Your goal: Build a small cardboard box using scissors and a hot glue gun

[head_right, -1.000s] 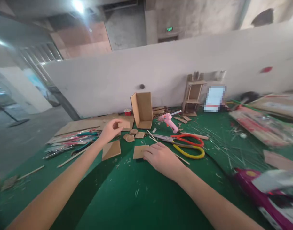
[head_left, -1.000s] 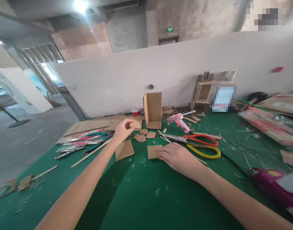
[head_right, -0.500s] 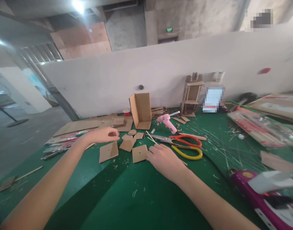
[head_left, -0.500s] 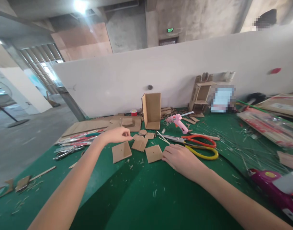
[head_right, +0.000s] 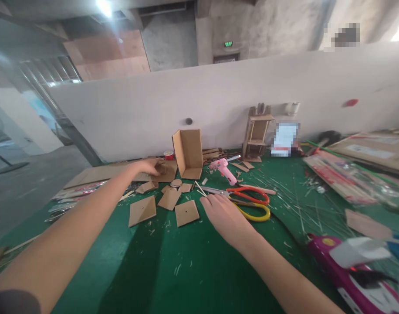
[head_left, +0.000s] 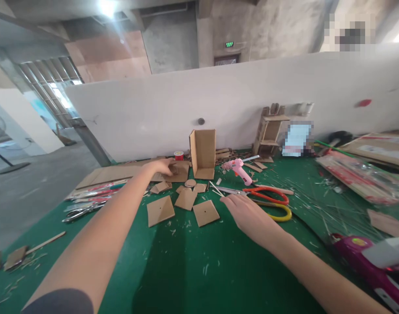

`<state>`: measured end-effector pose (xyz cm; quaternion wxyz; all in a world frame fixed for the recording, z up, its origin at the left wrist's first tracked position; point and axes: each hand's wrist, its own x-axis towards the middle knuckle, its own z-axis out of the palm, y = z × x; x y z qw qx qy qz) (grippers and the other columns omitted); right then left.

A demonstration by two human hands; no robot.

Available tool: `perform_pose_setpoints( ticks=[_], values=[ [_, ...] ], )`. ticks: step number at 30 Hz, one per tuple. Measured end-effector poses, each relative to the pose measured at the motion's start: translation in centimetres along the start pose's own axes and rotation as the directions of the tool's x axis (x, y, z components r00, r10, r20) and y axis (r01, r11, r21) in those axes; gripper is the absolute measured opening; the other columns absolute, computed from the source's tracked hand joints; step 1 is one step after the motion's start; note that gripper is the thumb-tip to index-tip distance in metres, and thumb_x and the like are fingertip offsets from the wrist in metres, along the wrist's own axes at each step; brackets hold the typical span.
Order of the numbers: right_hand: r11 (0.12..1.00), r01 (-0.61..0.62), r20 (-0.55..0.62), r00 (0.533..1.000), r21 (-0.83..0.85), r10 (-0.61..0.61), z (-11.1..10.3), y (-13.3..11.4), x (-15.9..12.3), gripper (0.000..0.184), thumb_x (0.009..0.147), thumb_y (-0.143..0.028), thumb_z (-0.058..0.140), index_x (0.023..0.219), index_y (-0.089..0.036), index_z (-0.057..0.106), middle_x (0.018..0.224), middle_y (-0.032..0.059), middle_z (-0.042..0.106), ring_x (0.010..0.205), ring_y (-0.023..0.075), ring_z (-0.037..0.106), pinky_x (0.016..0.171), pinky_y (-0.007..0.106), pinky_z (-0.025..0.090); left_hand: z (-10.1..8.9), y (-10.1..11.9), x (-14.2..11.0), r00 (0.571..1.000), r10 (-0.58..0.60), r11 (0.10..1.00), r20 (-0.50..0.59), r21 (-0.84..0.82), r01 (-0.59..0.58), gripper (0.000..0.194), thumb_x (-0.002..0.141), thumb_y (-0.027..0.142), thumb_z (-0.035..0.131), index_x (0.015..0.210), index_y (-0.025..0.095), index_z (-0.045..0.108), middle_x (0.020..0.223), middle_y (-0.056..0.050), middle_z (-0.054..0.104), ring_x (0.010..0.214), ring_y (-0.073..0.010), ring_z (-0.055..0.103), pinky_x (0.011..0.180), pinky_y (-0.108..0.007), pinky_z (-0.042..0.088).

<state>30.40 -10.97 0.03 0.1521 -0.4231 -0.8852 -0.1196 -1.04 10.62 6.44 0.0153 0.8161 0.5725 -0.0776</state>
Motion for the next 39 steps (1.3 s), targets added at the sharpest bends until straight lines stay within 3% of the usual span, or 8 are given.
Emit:
perform_pose_setpoints(
  ticks=[4,10,16,19,26,32,35,39],
  values=[
    [0.999,0.015,-0.044,0.999,0.049,-0.013,0.0,0.0,-0.2,0.051,0.08,0.002,0.043,0.128,-0.013,0.052,0.138,0.016,0.049,0.125,0.0314,0.047,0.101,0.049,0.044,-0.4,-0.1,-0.7,0.999,-0.004,0.999,-0.041,0.046,0.006,0.034,0.092,0.033,0.057,0.122,0.016,0.055,0.122,-0.01,0.058,0.103,-0.0224,0.061,0.086,-0.044,0.053],
    [0.982,-0.03,-0.091,0.995,0.189,0.048,-1.2,-0.3,-0.4,0.041,0.09,-0.012,0.044,0.129,-0.015,0.053,0.133,0.0148,0.053,0.123,0.0294,0.049,0.102,0.05,0.044,-1.2,-1.5,-5.6,0.986,-0.089,0.984,-0.139,0.142,0.108,0.058,0.076,0.047,0.065,0.125,0.016,0.058,0.119,-0.016,0.063,0.107,-0.0338,0.06,0.088,-0.039,0.048],
    [0.956,0.109,0.055,0.99,0.273,-0.129,-2.2,-1.5,-0.8,0.039,0.094,-0.037,0.051,0.132,-0.029,0.053,0.138,0.006,0.053,0.13,0.0309,0.041,0.106,0.056,0.035,-2.2,-3.3,-11.1,0.969,-0.179,0.957,-0.169,0.199,0.211,0.065,0.067,0.049,0.062,0.122,0.014,0.062,0.113,-0.022,0.063,0.106,-0.043,0.059,0.086,-0.045,0.045],
    [0.945,0.115,0.087,0.985,0.305,-0.149,-2.0,-2.2,-0.8,0.04,0.095,-0.04,0.048,0.134,-0.03,0.051,0.14,0.004,0.052,0.13,0.0295,0.04,0.108,0.055,0.032,-3.2,-2.1,-12.9,0.979,-0.148,0.971,-0.138,0.169,0.171,0.071,0.07,0.053,0.056,0.129,0.015,0.057,0.112,-0.02,0.063,0.101,-0.0381,0.061,0.081,-0.04,0.047],
    [0.948,-0.015,0.023,1.0,0.318,0.009,-2.9,-2.8,0.3,0.047,0.096,-0.029,0.044,0.141,-0.016,0.042,0.137,0.0126,0.053,0.121,0.0279,0.05,0.099,0.047,0.043,-3.5,5.0,-16.5,0.996,0.042,0.998,-0.081,-0.037,-0.045,0.07,0.077,0.063,0.05,0.139,0.029,0.046,0.125,-0.009,0.057,0.101,-0.0278,0.06,0.075,-0.03,0.046],
    [0.914,-0.065,0.096,0.995,0.401,0.029,-4.5,-3.2,1.9,0.047,0.095,-0.024,0.044,0.141,-0.017,0.042,0.121,0.0147,0.063,0.115,0.0308,0.056,0.096,0.054,0.042,-5.0,5.3,-18.4,0.956,-0.171,0.984,-0.239,0.014,0.18,0.074,0.076,0.062,0.05,0.14,0.025,0.046,0.125,-0.013,0.054,0.104,-0.0334,0.056,0.076,-0.035,0.047],
    [0.657,-0.255,0.194,0.967,0.71,0.166,-4.5,-3.8,2.2,0.049,0.095,-0.031,0.047,0.141,-0.019,0.038,0.122,0.0154,0.06,0.108,0.0268,0.06,0.094,0.049,0.046,-4.9,6.5,-19.8,0.963,-0.148,0.978,-0.225,-0.179,0.109,0.075,0.078,0.065,0.05,0.143,0.03,0.04,0.132,-0.01,0.051,0.1,-0.03,0.059,0.073,-0.034,0.049],
    [-0.086,-0.342,0.351,0.93,0.936,0.114,-3.7,-5.6,2.1,0.059,0.095,-0.039,0.047,0.144,-0.022,0.021,0.13,0.0152,0.049,0.099,0.019,0.064,0.081,0.038,0.057,-0.5,12.2,-21.4,0.972,0.084,0.893,-0.221,-0.416,-0.172,0.061,0.08,0.054,0.057,0.137,0.036,0.045,0.125,-0.005,0.056,0.103,-0.0245,0.061,0.082,-0.033,0.051]
  ],
)
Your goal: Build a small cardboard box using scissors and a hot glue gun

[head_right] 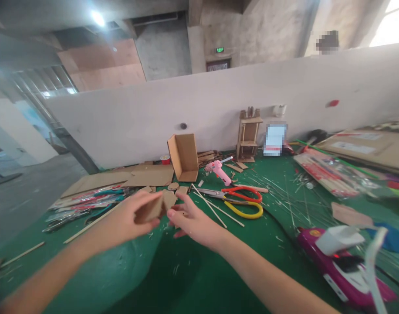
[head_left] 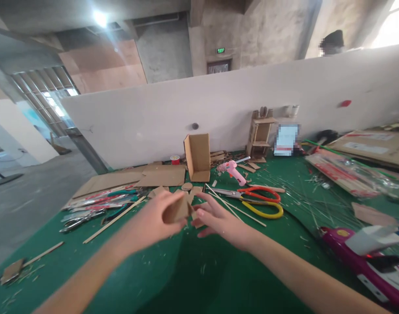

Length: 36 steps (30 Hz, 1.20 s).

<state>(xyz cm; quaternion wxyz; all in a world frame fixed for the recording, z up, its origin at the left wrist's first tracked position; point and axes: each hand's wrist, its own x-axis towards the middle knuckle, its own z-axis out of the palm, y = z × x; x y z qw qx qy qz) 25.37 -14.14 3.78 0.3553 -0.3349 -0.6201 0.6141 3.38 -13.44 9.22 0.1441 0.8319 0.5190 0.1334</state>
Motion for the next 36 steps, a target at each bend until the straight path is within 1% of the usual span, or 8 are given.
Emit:
perform_pose_setpoints(
  ticks=[3,7,11,17,22,29,33,36],
  values=[
    [0.986,-0.093,0.032,0.995,0.135,0.09,0.9,1.1,0.1,0.056,0.093,-0.03,0.049,0.142,-0.022,0.022,0.126,0.0127,0.05,0.078,0.0137,0.067,0.069,0.033,0.061,5.6,1.6,-0.8,0.998,0.036,0.99,-0.043,-0.131,-0.041,0.055,0.081,0.039,0.061,0.134,0.034,0.047,0.126,-0.007,0.054,0.106,-0.0252,0.061,0.086,-0.038,0.052],
    [0.985,-0.159,-0.066,0.986,-0.061,0.155,0.5,2.4,-0.1,0.051,0.089,-0.017,0.046,0.137,-0.024,0.031,0.122,0.0098,0.054,0.053,0.0064,0.062,0.053,0.026,0.059,9.2,1.5,-1.2,0.991,0.062,0.993,-0.116,-0.088,-0.072,0.075,0.076,0.038,0.068,0.143,0.032,0.035,0.136,-0.01,0.049,0.12,-0.031,0.053,0.096,-0.046,0.049],
    [0.887,-0.227,-0.218,0.965,-0.402,0.148,-1.2,2.4,-0.7,0.052,0.087,-0.017,0.042,0.138,-0.026,0.037,0.113,0.0074,0.062,0.04,0.0052,0.055,0.035,0.02,0.048,9.0,1.1,-1.3,0.986,0.108,0.994,-0.13,-0.002,-0.109,0.083,0.08,0.054,0.061,0.149,0.03,0.022,0.146,-0.011,0.042,0.13,-0.0343,0.043,0.102,-0.051,0.044],
    [0.777,-0.271,-0.281,0.951,-0.568,0.126,-4.8,0.1,-1.5,0.032,0.079,-0.016,0.048,0.107,-0.02,0.063,0.09,0.006,0.065,0.055,0.0119,0.06,0.038,0.018,0.044,8.7,0.3,0.0,0.96,0.278,0.948,-0.03,0.173,-0.269,0.039,0.094,0.044,0.044,0.13,0.033,0.052,0.136,-0.007,0.054,0.131,-0.0305,0.043,0.107,-0.056,0.036],
    [0.827,-0.286,-0.155,0.958,-0.484,0.241,-5.5,0.7,-1.4,0.034,0.081,-0.017,0.048,0.113,-0.021,0.059,0.087,0.0032,0.063,0.052,0.0112,0.061,0.036,0.018,0.047,9.0,-1.5,1.5,0.956,0.291,0.938,-0.034,0.208,-0.278,0.035,0.095,0.036,0.045,0.128,0.03,0.053,0.137,-0.007,0.053,0.128,-0.0275,0.047,0.104,-0.049,0.042],
    [0.866,-0.235,-0.249,0.959,-0.441,0.134,-3.9,2.8,-0.4,0.029,0.09,-0.025,0.048,0.119,-0.022,0.046,0.09,0.0025,0.061,0.045,0.0067,0.054,0.038,0.019,0.047,8.2,-3.4,1.9,0.972,0.235,0.953,-0.026,0.204,-0.225,0.03,0.096,0.031,0.038,0.121,0.028,0.056,0.136,-0.007,0.052,0.127,-0.027,0.048,0.104,-0.048,0.042],
    [0.866,-0.231,-0.283,0.953,-0.444,0.11,-3.7,2.9,-0.5,0.021,0.087,-0.028,0.055,0.107,-0.022,0.048,0.086,0.0011,0.059,0.051,0.0092,0.054,0.035,0.018,0.045,8.2,-2.3,1.2,0.966,0.229,0.962,-0.122,0.181,-0.205,0.031,0.094,0.032,0.041,0.122,0.025,0.054,0.132,-0.009,0.055,0.127,-0.0281,0.046,0.105,-0.05,0.04],
    [0.875,-0.234,-0.316,0.944,-0.424,0.099,-3.1,3.1,-0.6,0.015,0.089,-0.031,0.051,0.099,-0.023,0.042,0.082,-0.0018,0.057,0.047,0.0076,0.052,0.034,0.018,0.044,8.9,-0.5,0.5,0.972,0.195,0.977,-0.131,0.108,-0.182,0.058,0.085,0.046,0.055,0.137,0.026,0.039,0.131,-0.013,0.055,0.123,-0.0318,0.049,0.099,-0.05,0.044]
  ],
)
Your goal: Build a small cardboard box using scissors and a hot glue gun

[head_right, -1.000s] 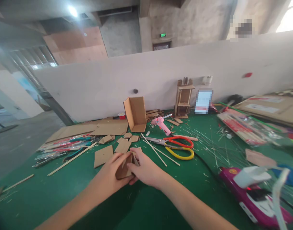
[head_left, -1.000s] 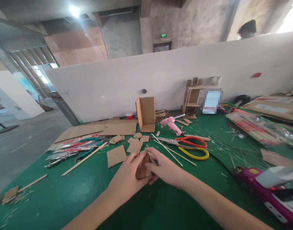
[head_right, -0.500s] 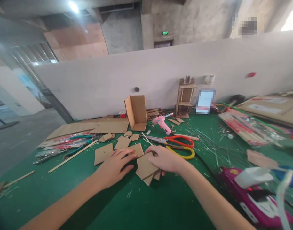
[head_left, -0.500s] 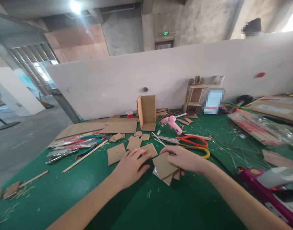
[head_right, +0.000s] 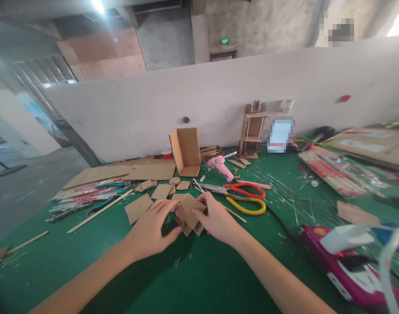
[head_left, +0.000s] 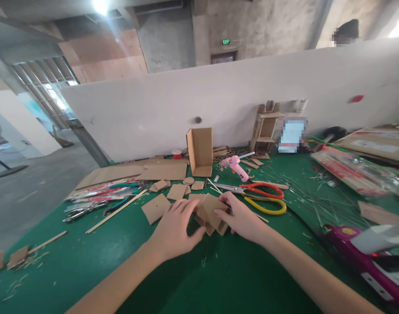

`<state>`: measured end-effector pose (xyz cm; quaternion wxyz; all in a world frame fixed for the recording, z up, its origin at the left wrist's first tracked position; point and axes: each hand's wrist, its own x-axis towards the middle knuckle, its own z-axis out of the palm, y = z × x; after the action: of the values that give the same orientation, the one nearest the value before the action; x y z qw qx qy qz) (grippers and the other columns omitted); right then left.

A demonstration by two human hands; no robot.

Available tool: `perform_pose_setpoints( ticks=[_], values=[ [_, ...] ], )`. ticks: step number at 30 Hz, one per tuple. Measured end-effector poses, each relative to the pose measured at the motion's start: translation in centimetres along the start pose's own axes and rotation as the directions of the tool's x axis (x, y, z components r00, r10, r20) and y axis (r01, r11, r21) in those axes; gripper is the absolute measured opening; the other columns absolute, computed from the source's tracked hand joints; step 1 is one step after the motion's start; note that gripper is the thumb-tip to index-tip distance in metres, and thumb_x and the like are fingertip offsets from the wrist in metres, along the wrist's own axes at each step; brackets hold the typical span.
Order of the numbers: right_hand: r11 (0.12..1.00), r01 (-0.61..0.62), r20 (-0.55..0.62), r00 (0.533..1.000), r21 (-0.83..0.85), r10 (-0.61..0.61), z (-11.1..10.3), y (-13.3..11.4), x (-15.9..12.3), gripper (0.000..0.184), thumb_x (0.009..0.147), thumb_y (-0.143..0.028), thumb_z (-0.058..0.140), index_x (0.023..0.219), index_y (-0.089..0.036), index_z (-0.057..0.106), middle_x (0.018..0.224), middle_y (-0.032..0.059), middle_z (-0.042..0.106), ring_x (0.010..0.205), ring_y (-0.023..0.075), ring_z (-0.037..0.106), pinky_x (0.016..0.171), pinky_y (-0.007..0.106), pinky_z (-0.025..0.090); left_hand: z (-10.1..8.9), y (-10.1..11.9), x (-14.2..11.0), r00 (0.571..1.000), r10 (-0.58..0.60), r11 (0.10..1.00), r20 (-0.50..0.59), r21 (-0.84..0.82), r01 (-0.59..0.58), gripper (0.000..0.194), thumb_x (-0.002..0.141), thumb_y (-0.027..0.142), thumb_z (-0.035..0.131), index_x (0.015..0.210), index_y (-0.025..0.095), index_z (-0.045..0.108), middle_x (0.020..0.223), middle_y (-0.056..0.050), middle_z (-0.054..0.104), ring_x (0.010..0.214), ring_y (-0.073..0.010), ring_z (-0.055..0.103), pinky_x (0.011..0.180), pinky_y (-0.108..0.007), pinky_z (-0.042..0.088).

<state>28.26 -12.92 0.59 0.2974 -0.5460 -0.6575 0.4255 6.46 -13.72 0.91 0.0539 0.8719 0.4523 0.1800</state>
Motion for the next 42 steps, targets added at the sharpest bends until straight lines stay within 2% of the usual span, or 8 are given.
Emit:
perform_pose_setpoints(
  ticks=[3,9,16,21,27,31,36,42],
  values=[
    [1.0,-0.009,-0.027,1.0,0.017,0.009,0.7,-0.1,-0.2,0.014,0.092,-0.035,0.044,0.095,-0.024,0.036,0.081,-0.0044,0.055,0.037,0.0059,0.049,0.031,0.02,0.042,0.9,1.5,-0.2,0.995,-0.098,0.995,-0.002,-0.036,0.098,0.087,0.072,0.054,0.068,0.143,0.026,0.026,0.127,-0.015,0.058,0.115,-0.0363,0.055,0.091,-0.053,0.048],
    [0.999,0.017,-0.217,0.976,-0.043,-0.025,-0.1,0.7,0.4,0.018,0.093,-0.041,0.039,0.094,-0.025,0.031,0.083,-0.0018,0.06,0.043,0.013,0.057,0.04,0.028,0.047,0.6,2.4,-0.5,0.988,-0.152,0.988,0.022,-0.018,0.153,0.094,0.076,0.037,0.063,0.15,0.024,0.006,0.12,-0.015,0.061,0.107,-0.0326,0.06,0.082,-0.045,0.051],
    [0.951,0.066,-0.374,0.909,-0.304,-0.183,-0.9,1.9,1.2,0.015,0.087,-0.035,0.047,0.086,-0.024,0.038,0.077,0.005,0.06,0.071,0.026,0.06,0.063,0.037,0.044,-1.0,3.4,-1.8,0.982,-0.132,0.976,0.138,0.19,0.104,0.055,0.085,0.054,0.051,0.13,0.023,0.05,0.117,-0.012,0.063,0.108,-0.0329,0.057,0.085,-0.048,0.049],
    [0.88,0.179,-0.362,0.861,-0.441,-0.357,-0.2,1.4,1.2,0.008,0.087,-0.027,0.048,0.085,-0.023,0.042,0.096,0.011,0.062,0.107,0.0341,0.051,0.089,0.05,0.035,-0.9,4.7,-1.9,0.984,-0.122,0.974,0.126,0.206,0.094,0.058,0.085,0.068,0.041,0.104,0.019,0.064,0.097,-0.011,0.064,0.094,-0.0326,0.059,0.078,-0.051,0.05],
    [0.852,0.335,-0.216,0.87,-0.402,-0.444,0.0,0.1,0.1,0.005,0.092,-0.025,0.046,0.088,-0.024,0.043,0.087,0.0039,0.062,0.082,0.0219,0.058,0.072,0.034,0.045,-2.1,3.0,0.8,0.984,-0.064,0.994,-0.169,0.073,0.077,0.059,0.09,0.039,0.053,0.142,0.022,0.032,0.132,-0.014,0.051,0.12,-0.0313,0.051,0.091,-0.046,0.049],
    [0.835,0.426,-0.091,0.871,-0.349,-0.483,0.1,-1.0,-1.0,0.001,0.094,-0.025,0.048,0.094,-0.025,0.047,0.09,0.0012,0.064,0.084,0.0187,0.06,0.071,0.03,0.047,-2.8,2.0,2.3,0.998,0.047,0.975,-0.043,-0.216,-0.055,0.042,0.091,0.023,0.052,0.132,0.029,0.047,0.125,-0.007,0.06,0.113,-0.0229,0.059,0.09,-0.037,0.051],
    [0.794,0.356,-0.093,0.886,-0.492,-0.455,-0.9,-1.7,-2.1,0.021,0.09,-0.035,0.056,0.103,-0.019,0.05,0.1,0.0091,0.062,0.093,0.025,0.058,0.078,0.039,0.047,-1.1,1.7,1.3,0.969,-0.203,0.91,-0.139,-0.392,0.134,0.014,0.088,0.025,0.053,0.101,0.021,0.057,0.089,-0.002,0.067,0.078,-0.0179,0.065,0.069,-0.031,0.053],
    [0.603,0.517,0.254,0.846,-0.608,-0.469,-0.2,-1.7,-2.9,0.035,0.081,-0.053,0.065,0.097,-0.022,0.061,0.097,0.006,0.063,0.094,0.0279,0.053,0.082,0.045,0.045,1.3,-0.7,-0.5,0.897,-0.342,0.879,-0.28,-0.433,0.2,0.027,0.085,0.03,0.056,0.108,0.019,0.047,0.098,-0.007,0.061,0.088,-0.021,0.065,0.069,-0.032,0.055]
  ],
)
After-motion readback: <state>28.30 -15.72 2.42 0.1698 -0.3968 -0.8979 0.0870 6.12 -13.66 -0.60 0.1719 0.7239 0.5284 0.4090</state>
